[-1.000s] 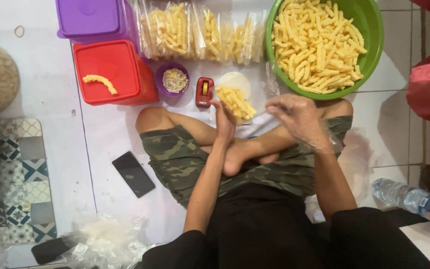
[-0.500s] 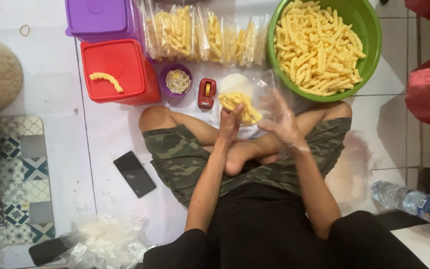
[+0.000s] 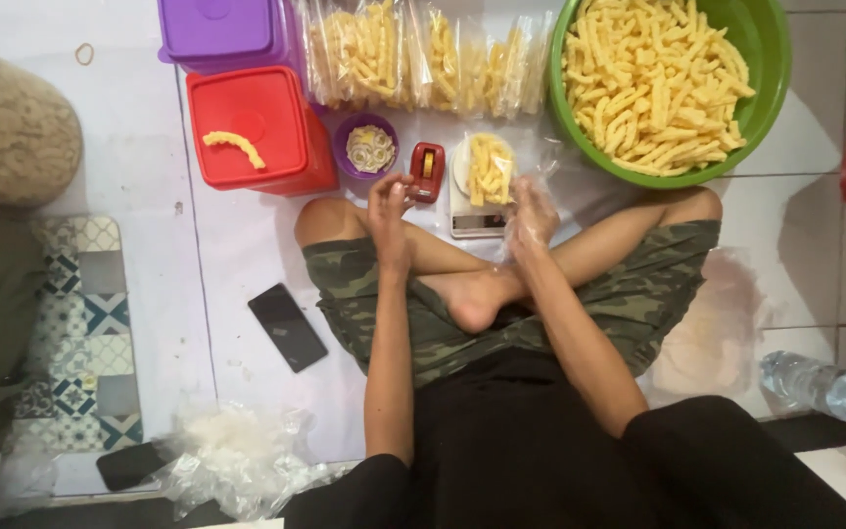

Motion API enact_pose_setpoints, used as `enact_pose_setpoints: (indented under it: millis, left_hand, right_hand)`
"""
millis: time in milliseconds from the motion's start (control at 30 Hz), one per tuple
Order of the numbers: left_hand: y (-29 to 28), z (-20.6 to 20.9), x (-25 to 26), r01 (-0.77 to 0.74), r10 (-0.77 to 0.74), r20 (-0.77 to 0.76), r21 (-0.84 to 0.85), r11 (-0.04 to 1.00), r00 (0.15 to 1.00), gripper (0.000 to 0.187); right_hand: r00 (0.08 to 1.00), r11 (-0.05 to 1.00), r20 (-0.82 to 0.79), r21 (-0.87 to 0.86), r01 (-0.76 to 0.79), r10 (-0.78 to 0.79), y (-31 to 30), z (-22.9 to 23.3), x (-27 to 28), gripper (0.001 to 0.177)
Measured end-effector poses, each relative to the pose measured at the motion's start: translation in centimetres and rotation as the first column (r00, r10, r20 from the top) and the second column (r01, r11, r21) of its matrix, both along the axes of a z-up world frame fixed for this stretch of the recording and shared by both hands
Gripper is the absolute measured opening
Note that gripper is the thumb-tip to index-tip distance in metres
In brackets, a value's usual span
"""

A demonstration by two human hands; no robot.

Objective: Manually packing snack sticks into small plastic bags and weighing them on a digital scale for portion control.

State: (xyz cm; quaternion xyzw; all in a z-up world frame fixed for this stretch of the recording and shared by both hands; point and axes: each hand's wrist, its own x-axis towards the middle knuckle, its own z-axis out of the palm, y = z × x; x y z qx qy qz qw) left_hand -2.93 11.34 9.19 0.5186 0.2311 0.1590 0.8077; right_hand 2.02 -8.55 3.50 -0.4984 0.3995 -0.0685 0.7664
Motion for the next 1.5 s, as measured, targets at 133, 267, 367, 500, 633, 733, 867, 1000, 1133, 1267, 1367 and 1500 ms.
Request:
enact_pose_setpoints:
  millis: [133, 267, 367, 500, 633, 733, 867, 1000, 1133, 1267, 1367, 1500]
  left_hand:
    - [1.6, -4.4, -1.2, -0.023, 0.023, 0.005, -0.060, 0.998, 1.000, 0.031]
    - [1.9, -6.6, -0.3, -0.065, 0.076, 0.045, -0.204, 0.977, 0.996, 0.029]
    - [1.8, -7.1, 0.0, -0.066, 0.079, 0.047, -0.231, 0.971, 0.996, 0.028]
    - [1.6, -8.0, 0.1, -0.058, 0.074, 0.056, -0.249, 0.967, 0.996, 0.028]
    - [1.8, -8.2, 0.2, -0.048, 0.067, 0.069, -0.242, 0.969, 0.995, 0.028]
    - [1.7, -8.7, 0.2, -0.041, 0.060, 0.075, -0.233, 0.972, 0.995, 0.028]
    - [1.7, -8.7, 0.1, -0.038, 0.054, 0.072, -0.212, 0.977, 0.996, 0.027]
    - [1.5, -8.2, 0.2, -0.043, 0.055, 0.054, -0.198, 0.979, 0.997, 0.027]
    - [1.4, -7.6, 0.3, -0.041, 0.053, 0.057, -0.191, 0.981, 0.997, 0.027]
    - [1.3, -7.5, 0.2, -0.039, 0.051, 0.060, -0.182, 0.983, 0.997, 0.027]
    - [1.4, -7.6, 0.4, -0.035, 0.047, 0.055, -0.197, 0.980, 0.997, 0.027]
    - [1.2, -7.3, 0.4, -0.036, 0.047, 0.051, -0.192, 0.981, 0.998, 0.027]
  right_hand:
    - [0.999, 0.999, -0.032, 0.032, -0.007, 0.008, -0.3, -5.0, -0.3, 0.043]
    - [0.960, 0.963, -0.079, 0.039, -0.267, 0.269, -1.7, -0.1, -1.5, 0.063]
    - [0.952, 0.943, -0.065, 0.176, -0.283, 0.298, -6.7, -5.4, -1.5, 0.062]
    - [0.917, 0.803, 0.025, 0.475, -0.360, 0.397, -8.0, -0.1, -1.5, 0.093]
    - [0.980, 0.806, -0.098, 0.585, -0.085, 0.174, -8.9, -1.3, 0.1, 0.117]
    - [0.994, 0.773, -0.107, 0.627, 0.097, -0.038, -8.9, -0.6, 0.3, 0.115]
    - [0.995, 0.802, -0.006, 0.592, 0.084, -0.100, -9.5, -0.3, 1.3, 0.110]
    - [0.997, 0.852, 0.048, 0.518, -0.079, 0.064, -10.4, 1.7, 1.0, 0.100]
    - [0.982, 0.867, 0.114, 0.463, -0.186, 0.150, -11.5, 2.2, 0.3, 0.099]
    - [0.964, 0.897, 0.175, 0.362, -0.253, 0.201, -11.6, 1.5, -0.5, 0.106]
    - [0.944, 0.950, 0.103, -0.013, -0.313, 0.313, -9.5, 3.3, -0.7, 0.067]
    - [0.832, 0.692, -0.096, -0.508, -0.513, 0.546, -8.1, 5.7, -0.4, 0.054]
